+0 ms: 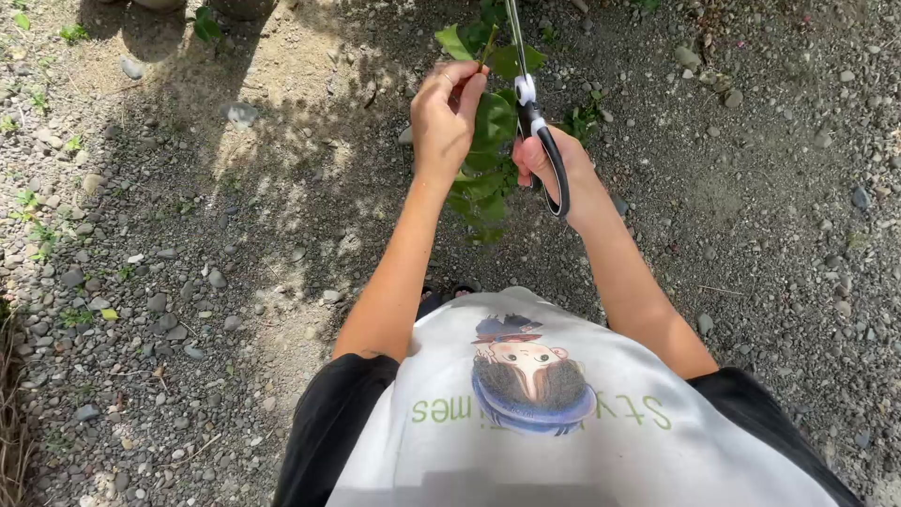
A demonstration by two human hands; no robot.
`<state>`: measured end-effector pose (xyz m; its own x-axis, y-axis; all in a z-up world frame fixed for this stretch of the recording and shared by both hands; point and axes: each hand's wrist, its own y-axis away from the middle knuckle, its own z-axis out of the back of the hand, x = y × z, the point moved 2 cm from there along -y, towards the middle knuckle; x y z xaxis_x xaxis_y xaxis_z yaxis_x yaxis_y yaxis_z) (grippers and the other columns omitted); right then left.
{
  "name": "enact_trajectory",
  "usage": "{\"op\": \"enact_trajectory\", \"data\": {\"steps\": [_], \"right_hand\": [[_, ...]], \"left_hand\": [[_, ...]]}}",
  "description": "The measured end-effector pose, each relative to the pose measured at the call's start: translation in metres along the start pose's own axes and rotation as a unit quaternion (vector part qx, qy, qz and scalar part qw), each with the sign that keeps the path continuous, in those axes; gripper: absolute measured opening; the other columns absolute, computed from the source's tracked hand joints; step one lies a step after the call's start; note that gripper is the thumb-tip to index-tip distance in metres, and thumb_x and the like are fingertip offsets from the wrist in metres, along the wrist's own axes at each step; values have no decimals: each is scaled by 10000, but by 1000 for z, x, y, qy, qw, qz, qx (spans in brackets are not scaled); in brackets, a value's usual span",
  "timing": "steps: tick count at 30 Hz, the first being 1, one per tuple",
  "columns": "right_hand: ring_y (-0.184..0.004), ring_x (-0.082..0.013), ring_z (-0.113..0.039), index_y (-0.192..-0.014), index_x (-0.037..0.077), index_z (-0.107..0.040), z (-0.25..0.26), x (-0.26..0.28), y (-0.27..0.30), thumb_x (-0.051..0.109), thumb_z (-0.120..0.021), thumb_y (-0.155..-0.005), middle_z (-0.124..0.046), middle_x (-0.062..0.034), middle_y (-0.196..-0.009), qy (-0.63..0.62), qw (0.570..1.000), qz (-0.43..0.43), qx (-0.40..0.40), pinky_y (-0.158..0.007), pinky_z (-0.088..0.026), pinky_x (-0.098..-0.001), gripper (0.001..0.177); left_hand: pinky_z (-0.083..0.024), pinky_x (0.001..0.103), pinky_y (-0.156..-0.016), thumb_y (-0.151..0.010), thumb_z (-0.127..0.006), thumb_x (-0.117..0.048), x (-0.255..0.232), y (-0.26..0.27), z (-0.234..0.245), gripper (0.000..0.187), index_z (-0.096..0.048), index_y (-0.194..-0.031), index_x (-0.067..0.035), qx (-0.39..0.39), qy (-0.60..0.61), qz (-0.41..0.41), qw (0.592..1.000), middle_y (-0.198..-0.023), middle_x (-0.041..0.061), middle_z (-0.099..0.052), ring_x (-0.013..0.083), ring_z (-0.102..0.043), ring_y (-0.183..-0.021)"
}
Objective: Pruning and trimming leaves and branches of a bush with gardening shears.
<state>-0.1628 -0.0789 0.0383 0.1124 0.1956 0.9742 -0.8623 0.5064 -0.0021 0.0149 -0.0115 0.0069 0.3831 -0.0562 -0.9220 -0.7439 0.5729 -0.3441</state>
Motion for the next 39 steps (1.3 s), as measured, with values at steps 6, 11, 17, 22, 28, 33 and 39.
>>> {"op": "enact_trajectory", "data": {"steps": [6, 11, 17, 22, 28, 33, 39], "right_hand": [[-774, -123, -567, -982, 56, -600, 18, -43, 21, 661, -579, -997, -560, -12, -856, -159, 980, -42, -113, -720, -475, -299, 606], [-701, -136, -591, -894, 54, -591, 41, -90, 79, 520, -578, -1021, -562, -11, -784, -111, 969, -132, -175, -647, -487, -291, 484], [-670, -118, -568, -885, 68, -636, 86, -136, 133, 499, -601, -997, -587, -3, -749, -149, 934, -194, -262, -625, -475, -283, 447], [-639, -109, -560, -845, 68, -604, 147, -170, 122, 544, -630, -963, -568, 11, -708, -142, 941, -206, -227, -608, -500, -274, 491], [-621, -89, -529, -868, 77, -591, 241, -187, 90, 592, -657, -922, -534, 30, -683, -157, 945, -241, -158, -595, -479, -266, 522], [-628, -89, -542, -900, 70, -637, 295, -203, 75, 544, -646, -939, -570, 16, -690, -137, 942, -265, -154, -582, -432, -264, 476], [-707, -115, -626, -965, 35, -661, 311, -230, 65, 512, -620, -984, -637, -9, -802, -222, 935, -218, -170, -654, -514, -268, 479]], "left_hand": [[-583, 292, -767, -946, -744, -119, 42, 23, -45, 165, -733, -1066, -6, -3, 54, 9, 998, -977, 71, -735, 157, -717, -829], [-556, 319, -721, -906, -761, -124, 64, 52, -111, 133, -730, -999, -33, 130, -15, 0, 991, -918, 90, -700, 208, -701, -777], [-524, 419, -760, -892, -756, -180, 77, 75, -211, 117, -741, -964, -88, 194, -116, -65, 972, -907, 87, -678, 304, -653, -875], [-528, 434, -790, -883, -726, -168, 92, 72, -284, 91, -735, -951, -106, 231, -165, -67, 956, -912, 86, -668, 314, -653, -930], [-527, 452, -809, -889, -715, -112, 120, 53, -375, 85, -732, -970, -91, 214, -200, -42, 955, -946, 118, -662, 339, -647, -952], [-536, 432, -875, -919, -725, -109, 156, 13, -433, 106, -733, -1024, -98, 193, -268, -33, 943, -1044, 118, -682, 332, -648, -1031], [-474, 453, -912, -781, -801, -214, 132, 1, -455, 528, -669, -1245, 0, 220, -387, -64, 893, -1179, 206, -666, 394, -580, -1127]]}}
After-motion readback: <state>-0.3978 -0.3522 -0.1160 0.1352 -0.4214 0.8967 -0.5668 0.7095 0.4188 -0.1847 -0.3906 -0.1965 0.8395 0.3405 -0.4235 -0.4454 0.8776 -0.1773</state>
